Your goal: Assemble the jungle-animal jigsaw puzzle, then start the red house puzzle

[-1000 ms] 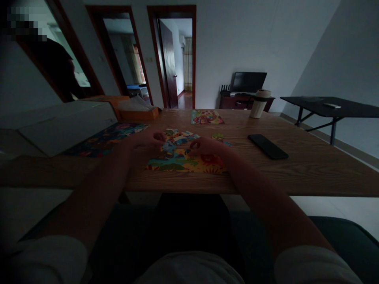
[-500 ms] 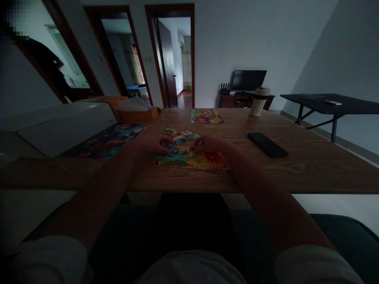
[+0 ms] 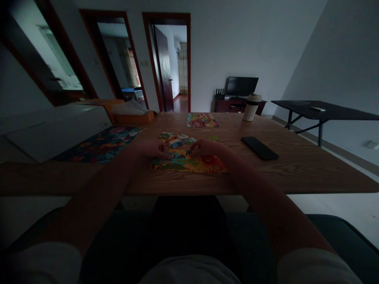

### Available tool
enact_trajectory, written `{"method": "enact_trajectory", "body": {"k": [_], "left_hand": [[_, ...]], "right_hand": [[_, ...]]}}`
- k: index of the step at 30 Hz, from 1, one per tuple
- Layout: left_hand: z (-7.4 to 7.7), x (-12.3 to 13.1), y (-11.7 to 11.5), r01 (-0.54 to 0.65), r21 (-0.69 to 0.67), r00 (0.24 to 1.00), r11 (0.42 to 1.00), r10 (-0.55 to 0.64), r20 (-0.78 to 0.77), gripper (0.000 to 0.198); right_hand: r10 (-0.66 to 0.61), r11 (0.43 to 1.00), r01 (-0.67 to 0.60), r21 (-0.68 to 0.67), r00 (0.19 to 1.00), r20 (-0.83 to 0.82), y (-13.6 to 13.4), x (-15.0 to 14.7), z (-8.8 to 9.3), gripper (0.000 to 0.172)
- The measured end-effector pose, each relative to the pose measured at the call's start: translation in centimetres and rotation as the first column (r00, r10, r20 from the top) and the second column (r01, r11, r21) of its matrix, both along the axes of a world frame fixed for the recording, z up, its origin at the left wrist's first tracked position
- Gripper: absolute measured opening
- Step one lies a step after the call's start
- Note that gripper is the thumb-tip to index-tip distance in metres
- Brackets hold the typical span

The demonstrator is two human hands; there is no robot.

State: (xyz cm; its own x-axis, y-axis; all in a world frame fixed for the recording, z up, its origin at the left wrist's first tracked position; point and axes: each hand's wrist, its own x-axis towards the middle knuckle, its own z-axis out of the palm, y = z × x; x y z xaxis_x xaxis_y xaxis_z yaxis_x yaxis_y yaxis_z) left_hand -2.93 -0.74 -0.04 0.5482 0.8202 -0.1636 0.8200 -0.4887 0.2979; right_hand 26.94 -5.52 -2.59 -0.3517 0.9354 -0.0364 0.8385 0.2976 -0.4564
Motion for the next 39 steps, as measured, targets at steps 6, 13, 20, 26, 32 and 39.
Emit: {"method": "enact_trajectory", "body": {"k": [6, 13, 20, 26, 32, 39], "left_hand": [[0.2, -0.3, 0.1, -0.081, 0.034, 0.997, 0.996, 0.081, 0.002, 0.041], [1.0, 0.1, -0.6, 0.030, -0.132, 0.995, 0.991, -0.042, -0.087, 0.067], [0.2, 1.0, -1.1, 0.019, -0.052, 0.998, 0.998, -0.022, -0.060, 0.056], [-1.1, 4.8, -3.6, 0.137, 0.296, 0.991, 0.945, -0.129, -0.048, 0.060], [-1.3, 5.3, -3.5, 0.231, 0.283, 0.966, 0.931, -0.253, 0.044, 0.055], [-0.9, 3.7, -2.7, 0.258, 0.136, 0.960, 0.957, -0.270, 0.075, 0.051]], "right_hand": [[0.161, 0.974, -0.150, 0.172, 0.986, -0.051, -1.7, -0.2, -1.1, 0.030], [0.052, 0.993, -0.036, 0.109, 0.988, -0.147, -2.1, -1.0, -0.3, 0.032], [-0.068, 0.975, 0.131, 0.179, 0.944, -0.323, -0.6, 1.0, 0.0, 0.022], [-0.032, 0.996, 0.045, 0.078, 0.987, -0.158, -1.6, -0.2, -0.5, 0.036], [0.236, 0.950, -0.232, 0.211, 0.972, 0.005, -2.4, -1.4, -0.7, 0.053], [0.012, 0.998, -0.019, 0.054, 0.991, 0.131, 1.0, 3.0, 0.2, 0.034]]}}
